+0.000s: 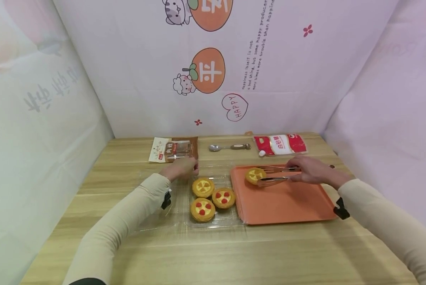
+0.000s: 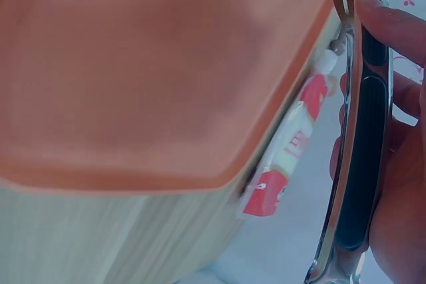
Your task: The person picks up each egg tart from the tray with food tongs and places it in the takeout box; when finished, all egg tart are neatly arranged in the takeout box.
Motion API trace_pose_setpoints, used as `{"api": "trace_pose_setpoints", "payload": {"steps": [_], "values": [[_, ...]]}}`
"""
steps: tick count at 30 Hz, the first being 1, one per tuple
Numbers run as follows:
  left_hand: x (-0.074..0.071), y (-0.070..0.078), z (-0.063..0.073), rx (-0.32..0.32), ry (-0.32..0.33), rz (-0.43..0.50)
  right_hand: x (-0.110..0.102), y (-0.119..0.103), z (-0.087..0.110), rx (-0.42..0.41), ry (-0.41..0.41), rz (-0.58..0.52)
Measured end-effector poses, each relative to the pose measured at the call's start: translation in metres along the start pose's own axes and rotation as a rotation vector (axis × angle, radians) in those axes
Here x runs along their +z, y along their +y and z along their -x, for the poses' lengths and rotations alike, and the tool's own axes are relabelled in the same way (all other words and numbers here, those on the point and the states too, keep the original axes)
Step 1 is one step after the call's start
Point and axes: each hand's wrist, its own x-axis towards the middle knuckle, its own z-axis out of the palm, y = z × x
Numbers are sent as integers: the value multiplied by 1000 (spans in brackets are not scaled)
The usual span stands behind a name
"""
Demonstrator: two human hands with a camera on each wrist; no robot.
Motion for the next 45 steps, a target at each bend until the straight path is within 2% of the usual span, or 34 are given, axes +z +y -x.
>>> {"api": "trace_pose_setpoints", "payload": {"steps": [6, 10, 13, 22, 27, 36, 45], "values": [[2, 1, -1, 0, 2, -8, -7, -14, -11, 13, 16, -54], [2, 1, -1, 6, 9, -27, -16, -34, -21, 10, 41, -80], [3, 0, -2, 9, 18, -36, -20, -51, -31, -13, 49, -49], [1, 0, -1, 31, 25, -33, -30, -99, -65, -79, 21, 140], [1, -2, -1, 33, 30, -9, -35, -120, -78, -81, -33, 243], [3, -2, 3, 20, 42, 17, -38, -143, -99, -147, -88, 387], [3, -6, 0, 39, 58, 1, -48, -163, -107, -154, -88, 574]]}}
